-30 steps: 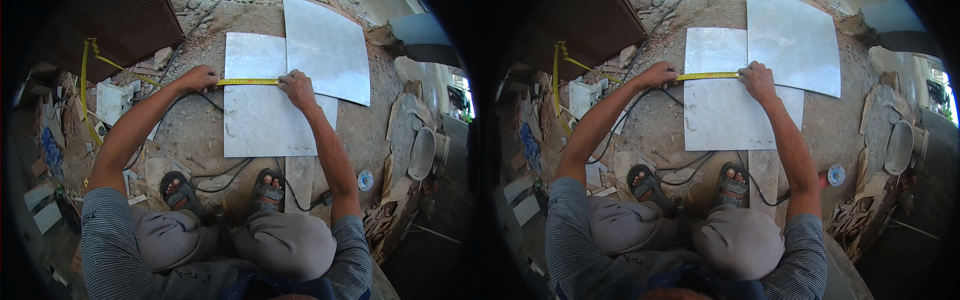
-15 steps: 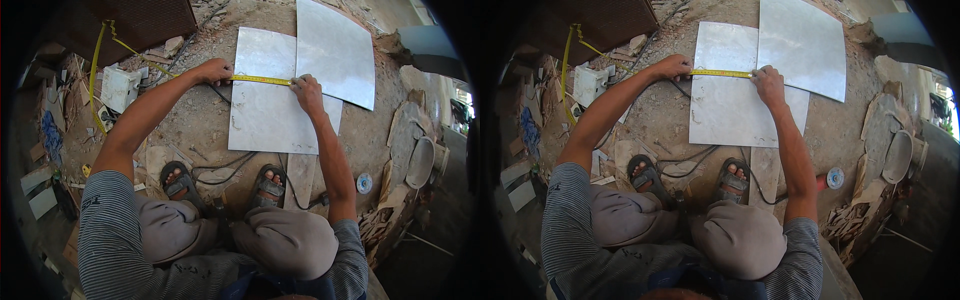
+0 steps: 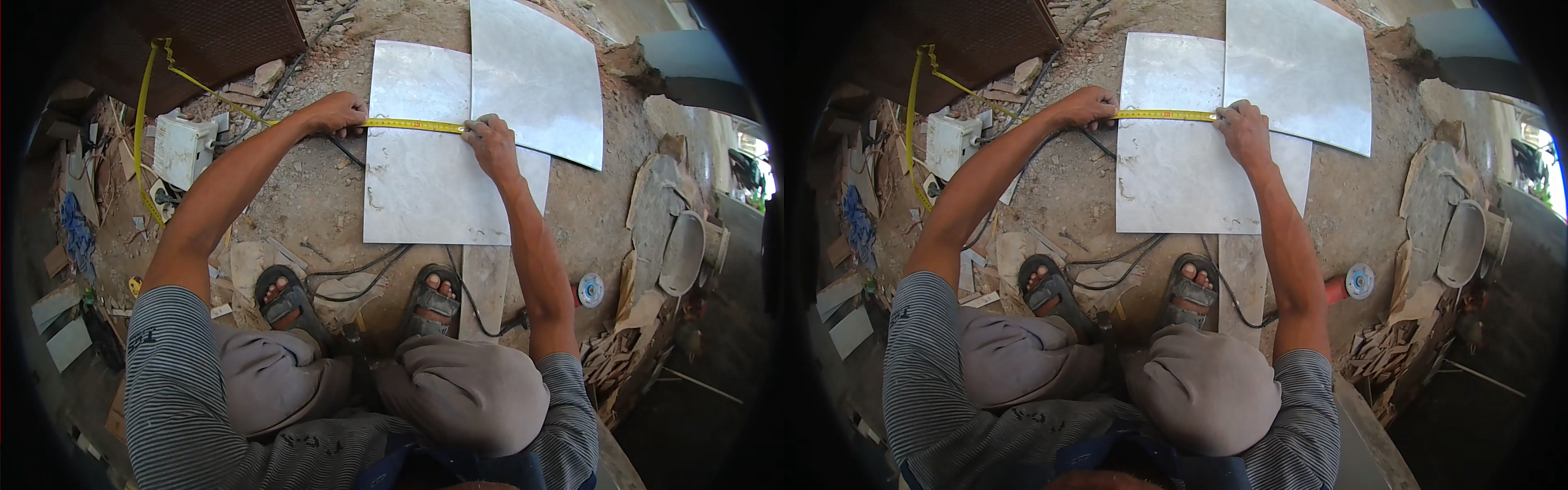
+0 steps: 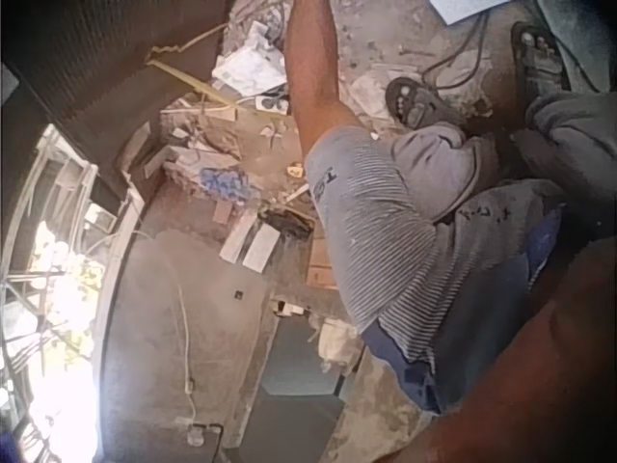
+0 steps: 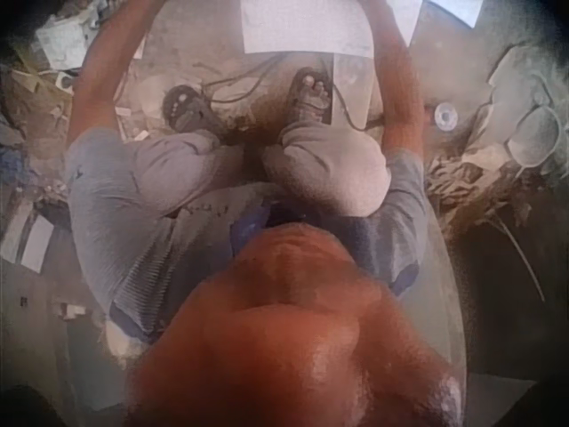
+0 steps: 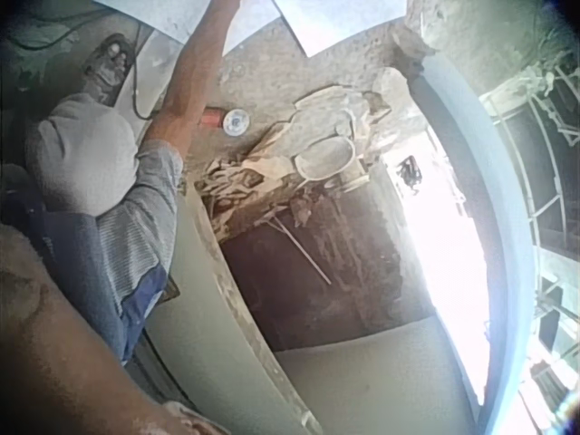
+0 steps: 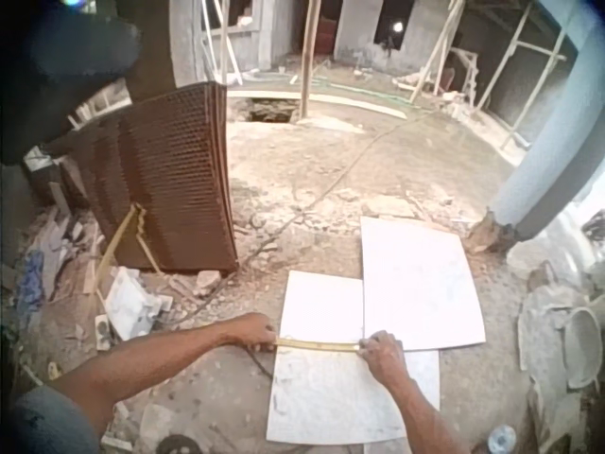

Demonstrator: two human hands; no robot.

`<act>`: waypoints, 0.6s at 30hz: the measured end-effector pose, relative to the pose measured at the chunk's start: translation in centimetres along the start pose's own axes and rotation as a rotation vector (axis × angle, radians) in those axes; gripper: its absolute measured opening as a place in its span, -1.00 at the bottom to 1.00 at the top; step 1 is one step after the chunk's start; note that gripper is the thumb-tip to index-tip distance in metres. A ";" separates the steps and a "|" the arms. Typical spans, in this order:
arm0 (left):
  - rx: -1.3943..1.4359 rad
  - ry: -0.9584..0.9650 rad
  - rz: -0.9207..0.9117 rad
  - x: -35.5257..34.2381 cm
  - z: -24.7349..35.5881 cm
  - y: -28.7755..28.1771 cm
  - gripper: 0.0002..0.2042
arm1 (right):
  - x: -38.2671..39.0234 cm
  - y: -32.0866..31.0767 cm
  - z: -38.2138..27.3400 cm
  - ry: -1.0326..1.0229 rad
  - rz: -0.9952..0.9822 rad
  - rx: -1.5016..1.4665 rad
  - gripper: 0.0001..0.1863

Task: The person measures two floor tiles using a tape measure and a pencil, then uses a handheld angle grinder to cut one of the tiles on the floor.

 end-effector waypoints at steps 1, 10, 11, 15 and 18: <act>0.000 0.009 -0.003 -0.1 0.1 0.1 -0.81 | -0.1 -0.1 -0.1 -0.019 0.021 -0.005 -0.76; -0.068 0.114 -0.008 5.0 -0.3 -0.1 -0.81 | 0.2 -3.2 -5.5 -0.147 0.161 -0.036 -0.78; -0.107 0.134 -0.001 6.5 -1.2 0.0 -0.81 | 0.7 -3.3 -6.9 -0.176 0.151 -0.059 -0.78; -0.379 0.244 0.062 13.9 -5.3 1.8 -0.81 | 5.0 -1.4 -12.5 -0.125 -0.147 -0.470 -0.78; -0.479 0.204 0.116 19.9 -9.8 4.0 -0.81 | 8.6 0.5 -18.7 -0.145 -0.261 -0.661 -0.75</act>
Point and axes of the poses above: each hand's wrist, its own x-axis away from the middle knuckle, its own y-axis out of the palm, z = x × y, the point moved 7 cm from there along -x, towards the middle knuckle, and after that the axes turned 14 degrees about -y, right-handed, at the moved point
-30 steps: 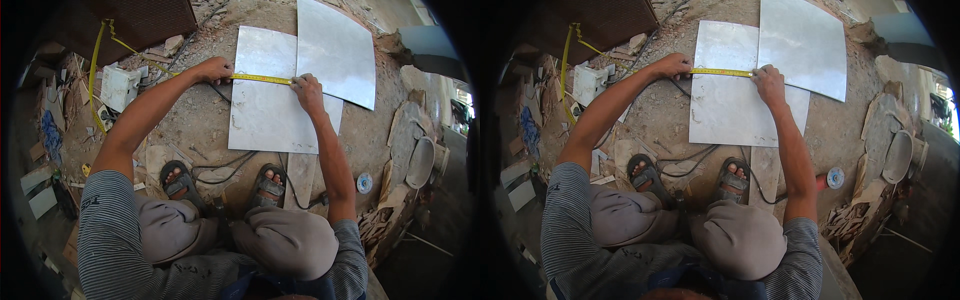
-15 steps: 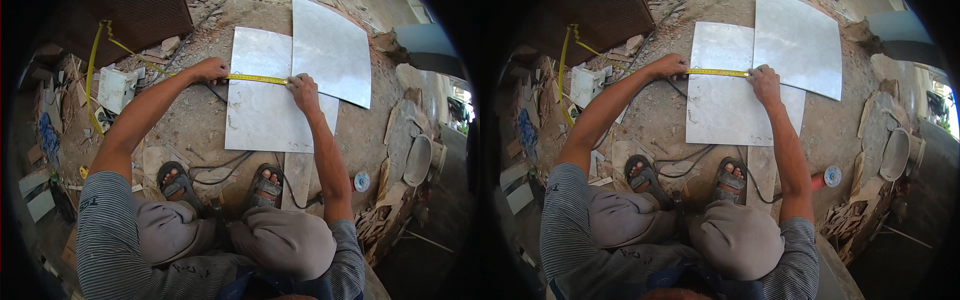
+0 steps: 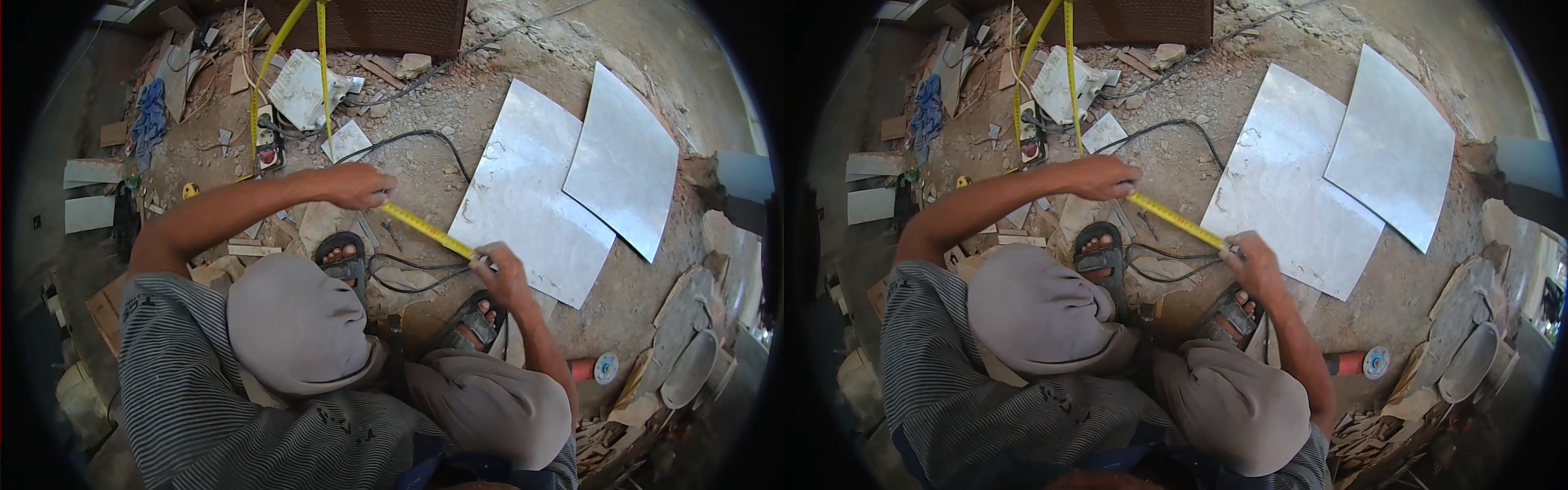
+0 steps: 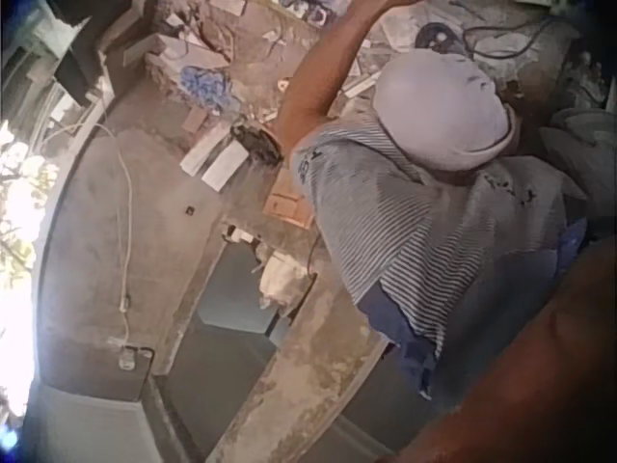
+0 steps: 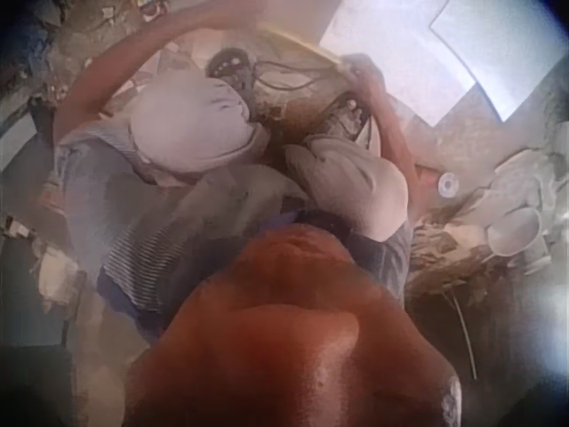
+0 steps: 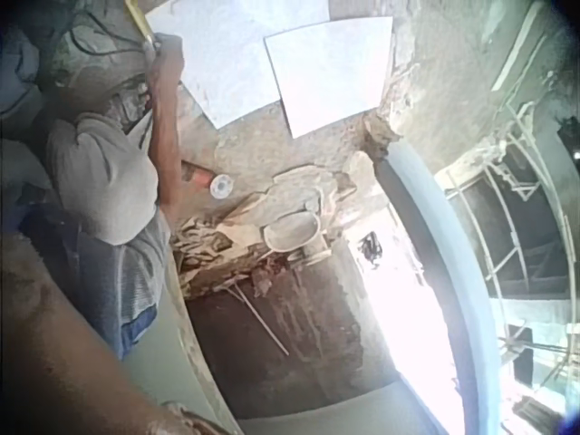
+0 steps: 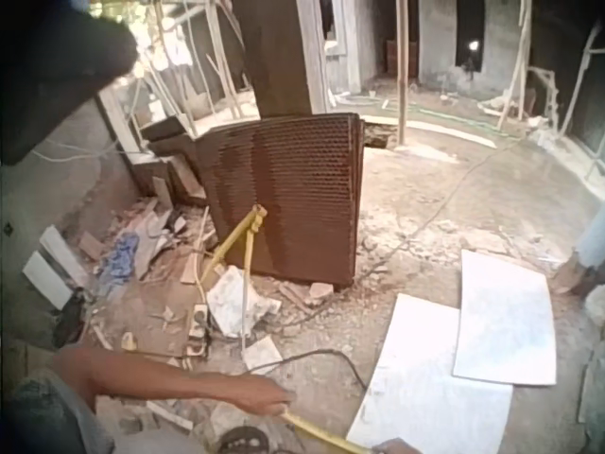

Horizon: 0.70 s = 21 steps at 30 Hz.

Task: The person measures two floor tiles using a tape measure and a pencil, then uses a handheld angle grinder to cut one of the tiles on the floor.

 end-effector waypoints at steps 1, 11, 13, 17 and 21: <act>-0.053 -0.080 -0.017 2.0 -1.0 1.4 -0.83 | 0.3 2.1 -1.1 -0.013 -0.055 -0.028 -0.73; -0.361 -0.144 0.509 9.9 -7.0 3.3 -0.90 | 1.9 10.2 -2.6 0.000 -0.330 -0.148 -0.76; -0.390 -0.141 0.499 8.7 -6.5 3.7 -0.89 | 0.5 8.6 -2.4 -0.015 -0.219 -0.122 -0.78; -0.501 -0.157 0.461 5.6 -5.4 4.8 -0.86 | -2.8 6.2 -3.2 -0.063 -0.182 -0.044 -0.76; -0.362 -0.064 0.427 4.8 -4.0 7.6 -0.80 | -6.0 3.5 -4.4 -0.085 -0.302 0.051 -0.76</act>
Point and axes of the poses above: each hand's wrist, its own x-axis away from the middle knuckle, its own y-axis out of the palm, z = x × y, the point moved 7 cm from there along -x, towards the middle knuckle, and after that the axes turned 14 degrees about -y, right-handed, at the moved point
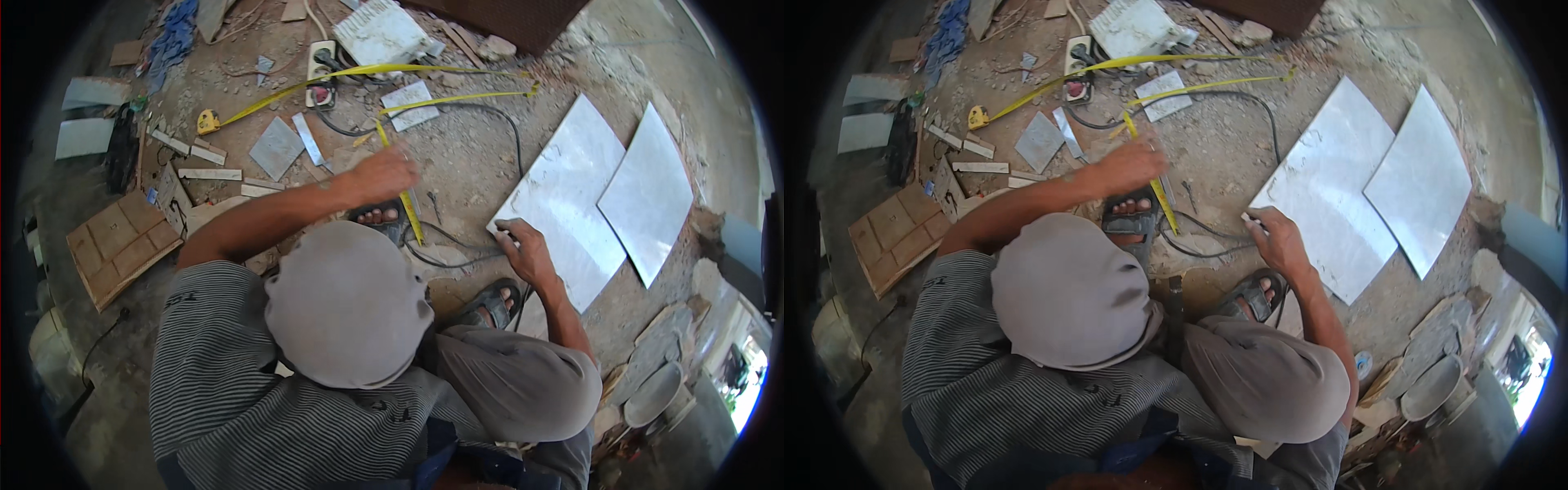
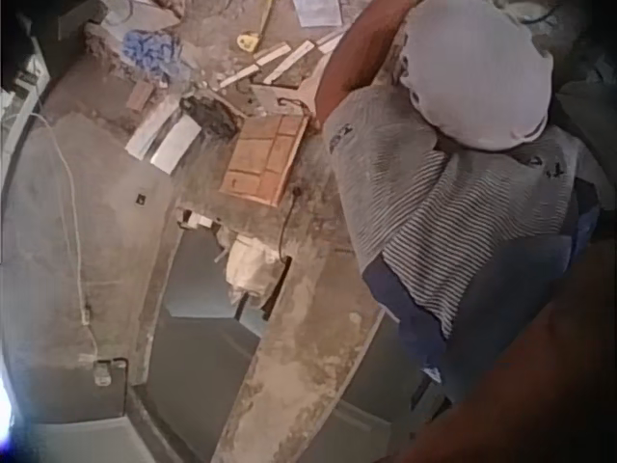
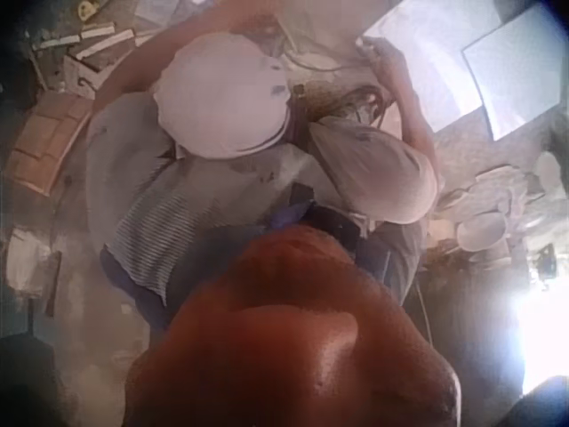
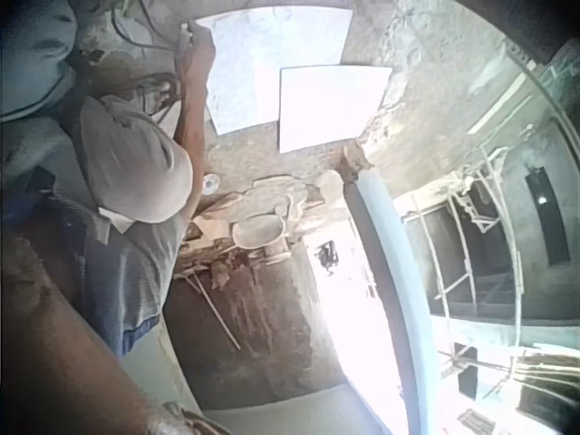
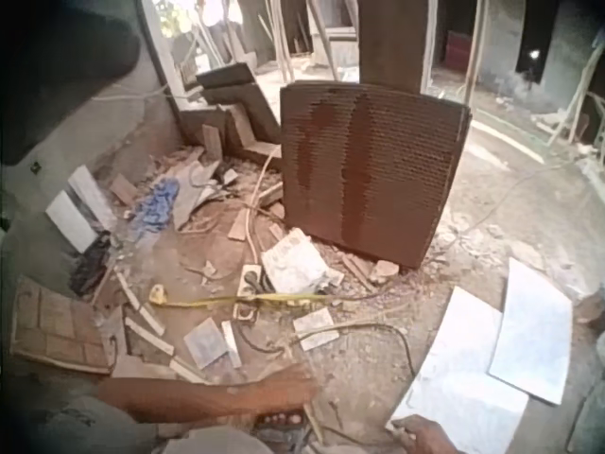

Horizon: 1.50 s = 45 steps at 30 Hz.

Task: The person measures two floor tiles using a tape measure and a pencil, then uses a handheld angle grinder to cut one of the tiles on the floor.

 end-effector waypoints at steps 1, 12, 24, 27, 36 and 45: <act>0.088 0.023 0.014 0.5 0.5 0.3 -0.78 | -0.6 -1.0 -0.4 -0.031 -0.013 0.004 -0.76; 0.205 -0.174 0.247 6.0 0.5 -4.2 -0.76 | -10.6 -2.7 -4.2 -0.208 -0.450 0.369 -0.73; 0.117 -0.764 0.824 21.5 -14.5 -4.7 -0.92 | -11.0 4.1 -4.8 -0.215 -0.581 0.168 -0.72; 0.104 -0.881 0.508 25.3 -18.3 1.2 -0.86 | -10.9 4.7 -4.8 -0.261 -0.572 0.118 -0.73; 0.277 -0.994 -0.046 25.1 -13.2 6.3 -0.66 | -12.6 3.4 -4.4 0.194 -0.405 -0.091 -0.61; 0.821 -0.772 -0.285 22.3 -4.7 6.1 -0.49 | -15.1 0.4 -7.0 0.450 -0.127 -1.223 -0.45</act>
Point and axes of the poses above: each hand's wrist, its own x-axis away from the middle knuckle, its own y-axis out of the palm, z = x × y, the point moved 7 cm from there along -x, towards the middle knuckle, and after that the axes turned 14 degrees about -y, right-handed, at the moved point
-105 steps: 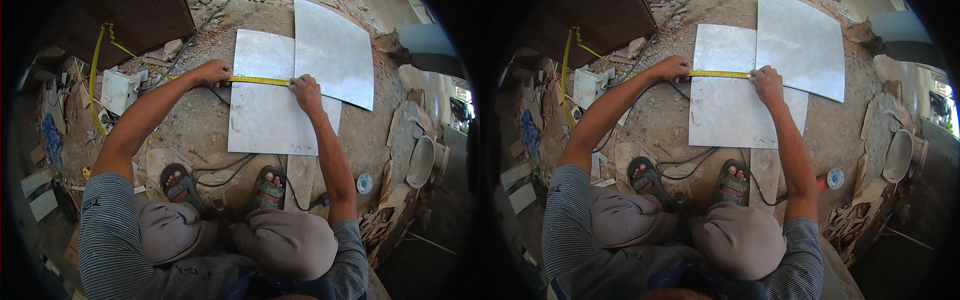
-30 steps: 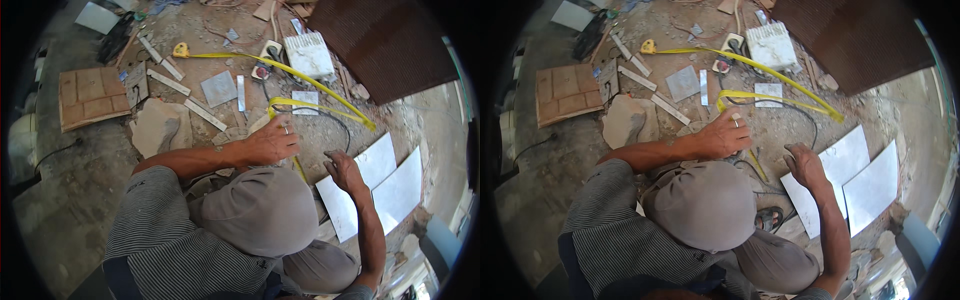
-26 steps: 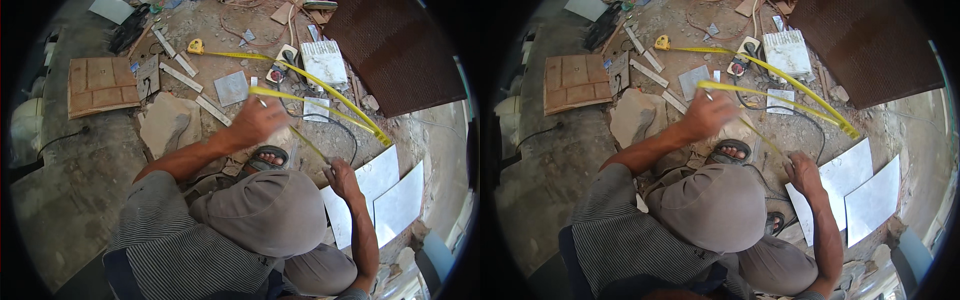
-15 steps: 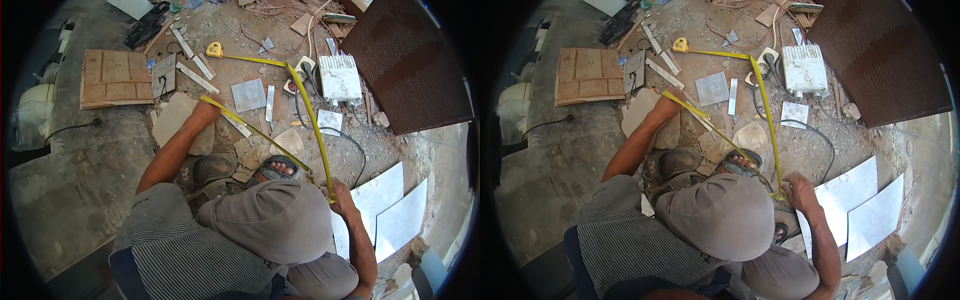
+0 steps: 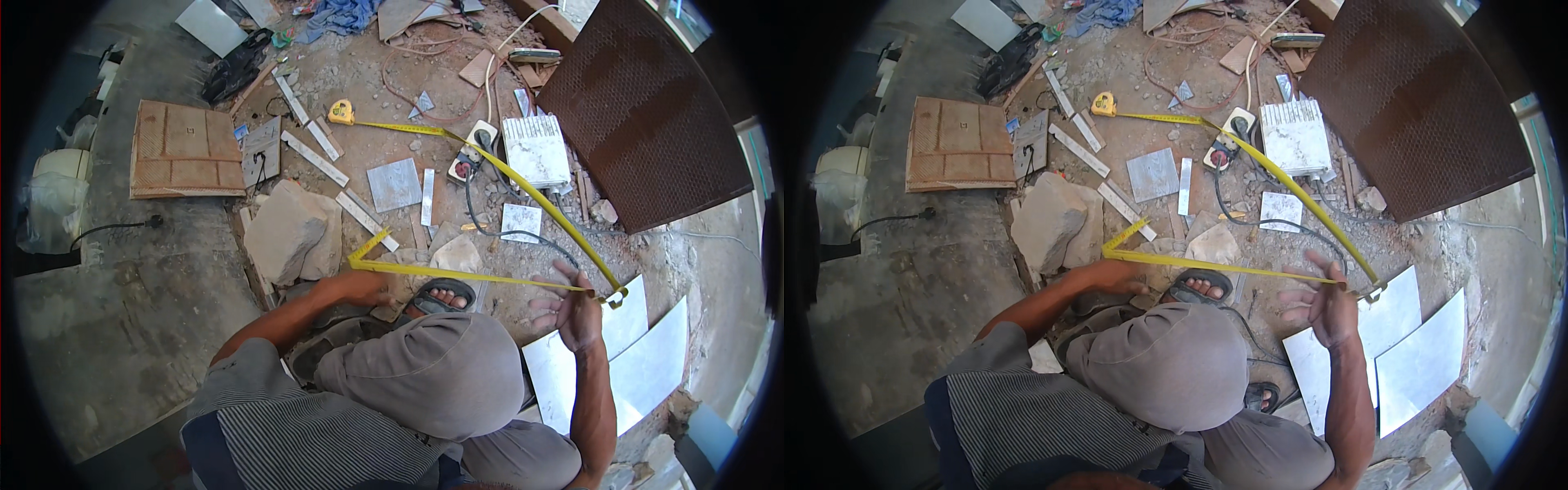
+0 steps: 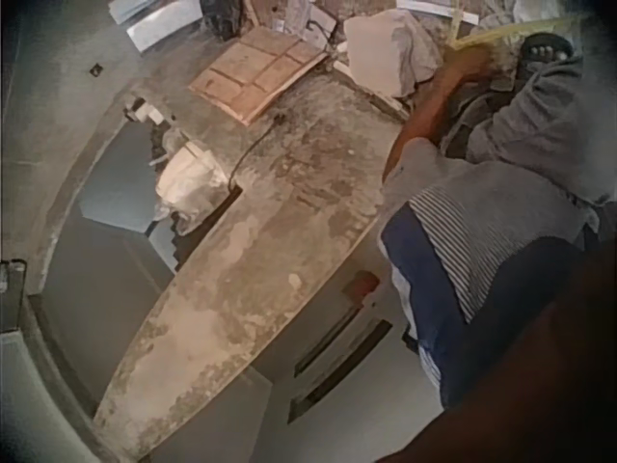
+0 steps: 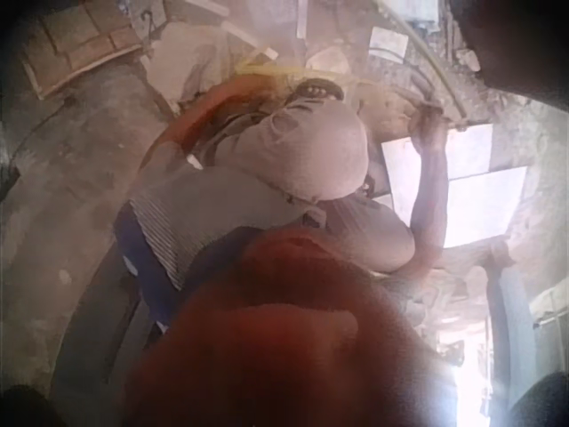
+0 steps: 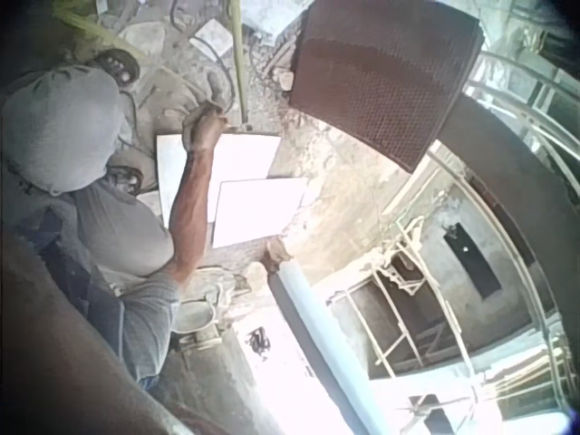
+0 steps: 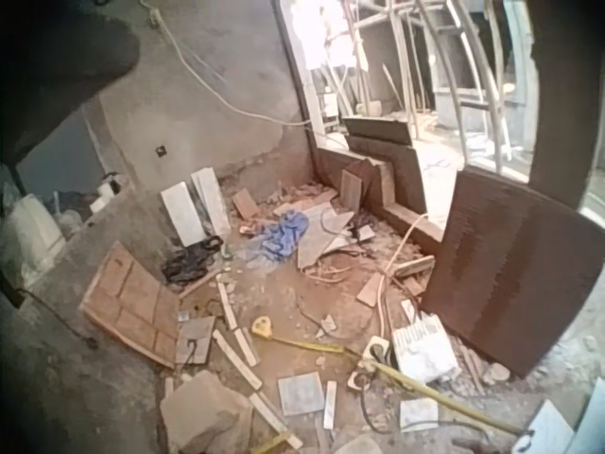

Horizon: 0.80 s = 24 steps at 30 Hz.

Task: The person measures two floor tiles using a tape measure and a pencil, then uses a handheld angle grinder to cut one of the tiles on the floor.

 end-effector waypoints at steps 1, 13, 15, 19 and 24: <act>0.028 -0.052 -0.207 0.6 0.3 0.9 -0.52 | -0.3 -1.1 -0.8 -0.075 0.081 0.088 -0.47; 1.025 0.205 -0.409 3.5 8.8 -8.6 -0.65 | 0.9 -8.5 -7.6 -0.518 0.290 -0.036 -0.25; 1.013 0.335 -0.249 1.9 12.1 -10.5 -0.65 | 0.8 -9.0 -8.0 -0.511 0.360 -0.102 -0.38; 0.469 0.733 0.516 1.6 20.5 -14.7 -0.56 | 0.6 -8.1 -9.1 -0.551 0.415 -0.033 -0.56; 0.108 0.902 0.906 0.7 30.3 -14.6 -0.29 | 1.3 -4.2 -9.8 -0.543 0.266 0.101 -0.78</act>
Point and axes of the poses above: each hand's wrist, its own x-axis away from the middle knuckle, its own y-axis out of the palm, z = x × y, the point moved 7 cm from there along -x, towards the middle knuckle, and after that the axes turned 14 degrees about -y, right-handed, at the moved point
